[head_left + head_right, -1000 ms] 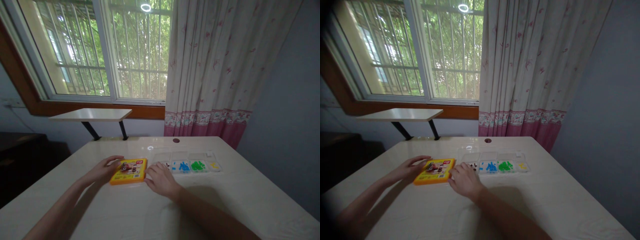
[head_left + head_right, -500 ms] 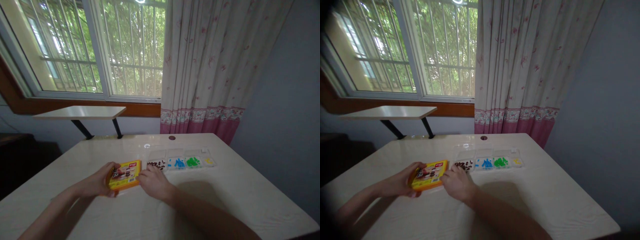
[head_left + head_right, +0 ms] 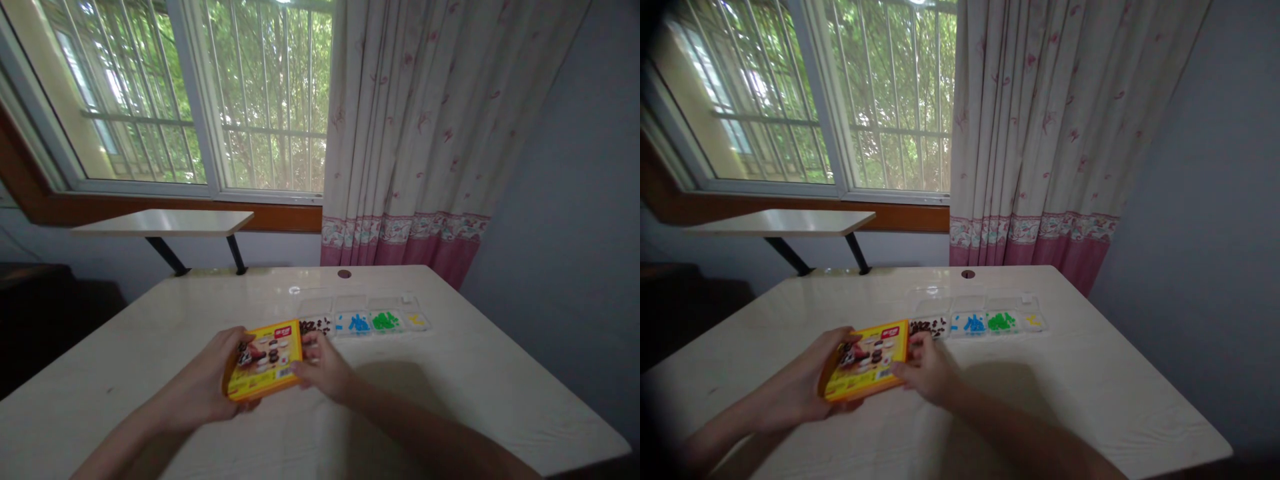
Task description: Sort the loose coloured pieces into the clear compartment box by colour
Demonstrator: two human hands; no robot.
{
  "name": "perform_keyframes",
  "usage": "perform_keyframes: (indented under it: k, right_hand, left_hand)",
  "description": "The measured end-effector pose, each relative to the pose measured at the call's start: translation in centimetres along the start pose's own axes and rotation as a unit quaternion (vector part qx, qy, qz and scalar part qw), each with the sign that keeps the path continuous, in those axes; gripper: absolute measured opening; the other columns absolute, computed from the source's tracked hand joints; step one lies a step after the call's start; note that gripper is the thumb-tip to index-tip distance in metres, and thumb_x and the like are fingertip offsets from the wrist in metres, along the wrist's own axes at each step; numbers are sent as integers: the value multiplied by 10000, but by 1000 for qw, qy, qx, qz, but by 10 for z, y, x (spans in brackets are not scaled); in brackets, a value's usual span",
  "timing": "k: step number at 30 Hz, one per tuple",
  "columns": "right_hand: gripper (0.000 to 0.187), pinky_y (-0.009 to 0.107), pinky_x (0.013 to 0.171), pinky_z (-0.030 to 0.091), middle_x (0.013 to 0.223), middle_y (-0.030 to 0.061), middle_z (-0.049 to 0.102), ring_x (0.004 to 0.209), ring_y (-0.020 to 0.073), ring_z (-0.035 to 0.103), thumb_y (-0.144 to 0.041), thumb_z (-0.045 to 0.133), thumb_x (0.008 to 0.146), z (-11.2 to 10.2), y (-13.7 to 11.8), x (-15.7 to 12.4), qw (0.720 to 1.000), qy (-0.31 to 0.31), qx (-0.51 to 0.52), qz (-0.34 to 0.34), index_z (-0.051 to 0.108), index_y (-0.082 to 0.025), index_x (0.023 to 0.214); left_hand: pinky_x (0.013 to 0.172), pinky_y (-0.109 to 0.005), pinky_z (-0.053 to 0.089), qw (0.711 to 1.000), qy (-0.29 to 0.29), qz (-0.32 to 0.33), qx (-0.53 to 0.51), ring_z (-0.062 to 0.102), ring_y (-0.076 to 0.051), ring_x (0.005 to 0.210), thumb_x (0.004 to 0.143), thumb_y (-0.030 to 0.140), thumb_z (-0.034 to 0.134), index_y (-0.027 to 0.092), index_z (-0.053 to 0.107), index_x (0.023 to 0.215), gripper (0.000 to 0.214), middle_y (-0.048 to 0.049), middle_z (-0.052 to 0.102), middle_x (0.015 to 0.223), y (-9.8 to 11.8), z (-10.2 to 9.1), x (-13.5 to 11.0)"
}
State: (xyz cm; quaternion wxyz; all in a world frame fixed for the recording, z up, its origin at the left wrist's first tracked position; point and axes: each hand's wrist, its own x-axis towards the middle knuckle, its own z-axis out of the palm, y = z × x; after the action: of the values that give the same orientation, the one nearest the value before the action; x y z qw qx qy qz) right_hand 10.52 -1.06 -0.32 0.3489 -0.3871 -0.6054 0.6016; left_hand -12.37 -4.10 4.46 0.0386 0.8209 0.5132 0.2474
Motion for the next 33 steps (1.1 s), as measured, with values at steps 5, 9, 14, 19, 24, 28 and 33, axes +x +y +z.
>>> perform_keyframes:
  k: [5,9,14,19,24,28,33]
  right_hand:
    - [822,287,527,512,793,23,642,530,150,626,-493,747,467,-16,-10,-8,986,34,141,86,286,-194,1079]
    - [733,240,491,510,739,17,656,492,140,625,-357,743,541,-48,-33,-21,980,99,145,96,323,-182,1117]
    - [475,179,470,518,798,46,668,520,112,628,-211,637,689,-126,-71,-29,962,212,167,-25,416,-164,1107]
    - [207,145,451,502,673,22,651,463,77,587,-121,505,768,-241,-85,-10,927,345,138,-62,523,-135,973]
    - [173,141,415,466,575,19,614,404,64,531,-146,469,808,-331,-70,6,889,452,65,10,559,-105,949]
    - [191,171,398,448,583,66,620,402,88,530,-148,471,812,-362,-43,8,873,484,12,62,583,-56,937]
    - [194,237,539,501,771,84,634,610,125,606,-203,465,860,-375,-13,9,857,492,-100,115,576,-68,946]
  left_hand:
    - [845,-362,450,998,-33,33,-32,498,-256,1001,565,467,669,176,437,1120,668,-97,500,1103,28,-1,19]
    - [967,-438,360,996,-18,67,-55,349,-299,1200,645,462,631,211,303,1281,758,-122,332,1332,34,1,34]
    - [977,-482,328,991,20,0,-131,323,-291,1228,760,444,517,234,220,1312,660,-123,288,1360,22,13,60]
    - [946,-481,353,969,16,-120,-213,390,-297,1179,696,508,559,193,262,1277,724,-153,344,1316,-8,51,78]
    - [956,-450,353,951,17,-158,-265,421,-280,1162,650,493,619,170,224,1292,820,-161,430,1219,-29,84,80]
    - [950,-446,357,970,-10,-117,-215,456,-277,1127,662,486,615,132,193,1298,841,-177,462,1197,-29,89,77]
    - [941,-463,355,985,-20,-101,-137,464,-302,1117,653,513,607,92,193,1305,880,-201,484,1197,-24,87,74]
